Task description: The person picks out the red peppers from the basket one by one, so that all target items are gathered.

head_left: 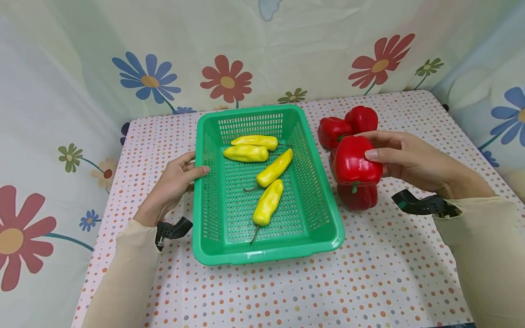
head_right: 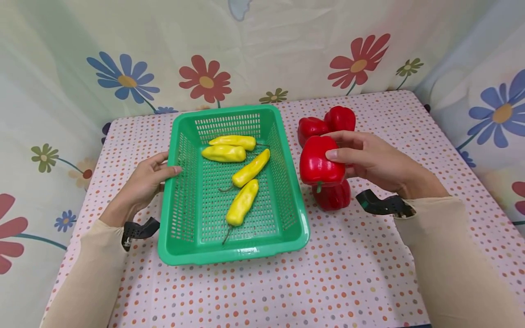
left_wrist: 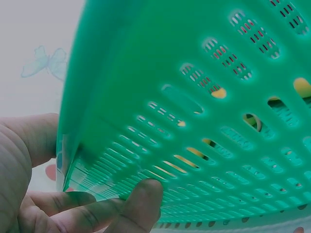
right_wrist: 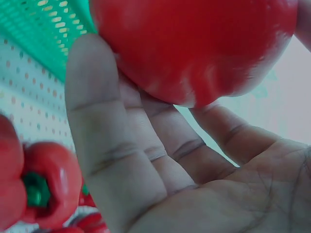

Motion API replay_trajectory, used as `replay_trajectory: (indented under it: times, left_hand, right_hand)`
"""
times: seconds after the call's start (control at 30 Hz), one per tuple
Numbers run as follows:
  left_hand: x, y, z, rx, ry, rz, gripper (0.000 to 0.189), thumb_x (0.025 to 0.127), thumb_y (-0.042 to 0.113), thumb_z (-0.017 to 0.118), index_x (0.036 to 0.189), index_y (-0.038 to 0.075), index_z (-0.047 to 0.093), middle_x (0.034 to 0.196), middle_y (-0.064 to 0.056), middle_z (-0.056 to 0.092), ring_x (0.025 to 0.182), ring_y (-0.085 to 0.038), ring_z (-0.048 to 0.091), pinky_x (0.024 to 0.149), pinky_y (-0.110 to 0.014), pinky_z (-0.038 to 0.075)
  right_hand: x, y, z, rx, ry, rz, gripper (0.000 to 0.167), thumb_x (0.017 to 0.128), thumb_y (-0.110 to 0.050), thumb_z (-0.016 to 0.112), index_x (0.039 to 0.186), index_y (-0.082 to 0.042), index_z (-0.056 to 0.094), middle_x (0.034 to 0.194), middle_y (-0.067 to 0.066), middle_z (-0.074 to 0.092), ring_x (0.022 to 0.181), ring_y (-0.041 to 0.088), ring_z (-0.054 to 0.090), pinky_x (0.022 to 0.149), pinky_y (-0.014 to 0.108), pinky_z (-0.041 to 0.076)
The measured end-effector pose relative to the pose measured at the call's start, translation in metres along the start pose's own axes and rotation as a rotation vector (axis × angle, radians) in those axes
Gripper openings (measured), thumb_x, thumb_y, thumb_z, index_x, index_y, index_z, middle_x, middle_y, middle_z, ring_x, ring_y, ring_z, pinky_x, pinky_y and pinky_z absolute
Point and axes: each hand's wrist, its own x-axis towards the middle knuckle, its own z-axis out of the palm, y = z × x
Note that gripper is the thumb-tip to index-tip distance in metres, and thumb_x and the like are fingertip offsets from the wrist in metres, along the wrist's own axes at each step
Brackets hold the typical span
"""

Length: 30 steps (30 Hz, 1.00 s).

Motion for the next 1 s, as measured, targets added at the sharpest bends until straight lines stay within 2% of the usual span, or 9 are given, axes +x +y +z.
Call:
replay_trajectory:
  times: [0.07, 0.27, 0.43, 0.63, 0.8, 1.0]
  left_hand:
    - [0.0, 0.0, 0.0, 0.001, -0.002, 0.002, 0.062, 0.104, 0.011, 0.061, 0.161, 0.004, 0.035, 0.138, -0.031, 0.061, 0.09, -0.02, 0.078, 0.08, -0.038, 0.066]
    - [0.0, 0.0, 0.0, 0.004, -0.008, 0.005, 0.062, 0.105, 0.011, 0.06, 0.161, 0.004, 0.035, 0.139, -0.031, 0.061, 0.09, -0.02, 0.078, 0.08, -0.038, 0.066]
    - [0.001, 0.0, 0.0, 0.004, -0.008, 0.005, 0.063, 0.104, 0.011, 0.06, 0.161, 0.004, 0.034, 0.138, -0.031, 0.062, 0.089, -0.019, 0.078, 0.079, -0.038, 0.066]
    - [0.001, 0.0, 0.0, 0.002, -0.009, 0.005, 0.063, 0.104, 0.011, 0.06, 0.161, 0.004, 0.034, 0.138, -0.031, 0.062, 0.089, -0.019, 0.078, 0.079, -0.038, 0.066]
    - [0.001, 0.001, -0.001, 0.0, -0.007, 0.002, 0.064, 0.104, 0.011, 0.061, 0.161, 0.004, 0.033, 0.138, -0.031, 0.061, 0.089, -0.019, 0.078, 0.08, -0.039, 0.066]
    - [0.0, 0.001, -0.001, 0.006, 0.0, -0.003, 0.063, 0.105, 0.012, 0.061, 0.161, 0.005, 0.034, 0.138, -0.03, 0.062, 0.09, -0.019, 0.078, 0.079, -0.038, 0.066]
  right_hand:
    - [-0.004, 0.003, -0.005, 0.003, 0.02, 0.003, 0.045, 0.104, -0.003, 0.053, 0.139, -0.03, 0.055, 0.13, -0.005, 0.065, 0.107, 0.021, 0.069, 0.078, 0.036, 0.066]
    - [-0.012, 0.012, -0.02, 0.057, 0.076, 0.03, 0.045, 0.105, -0.003, 0.051, 0.136, -0.034, 0.061, 0.126, -0.004, 0.068, 0.101, 0.021, 0.072, 0.074, 0.034, 0.066]
    - [-0.016, 0.021, -0.03, 0.014, 0.077, 0.045, 0.043, 0.107, -0.007, 0.049, 0.138, -0.036, 0.057, 0.13, -0.006, 0.065, 0.106, 0.019, 0.069, 0.076, 0.035, 0.066]
    - [-0.021, 0.031, -0.038, 0.087, 0.087, 0.046, 0.04, 0.109, -0.008, 0.047, 0.137, -0.033, 0.06, 0.13, -0.004, 0.065, 0.107, 0.018, 0.068, 0.078, 0.035, 0.066]
    - [-0.025, 0.039, -0.041, 0.033, 0.146, 0.093, 0.039, 0.11, -0.012, 0.048, 0.134, -0.041, 0.058, 0.13, -0.01, 0.064, 0.108, 0.014, 0.065, 0.078, 0.033, 0.065]
    - [-0.029, 0.047, -0.048, 0.033, 0.171, 0.135, 0.038, 0.11, -0.014, 0.047, 0.131, -0.045, 0.058, 0.128, -0.015, 0.063, 0.108, 0.01, 0.064, 0.078, 0.033, 0.065]
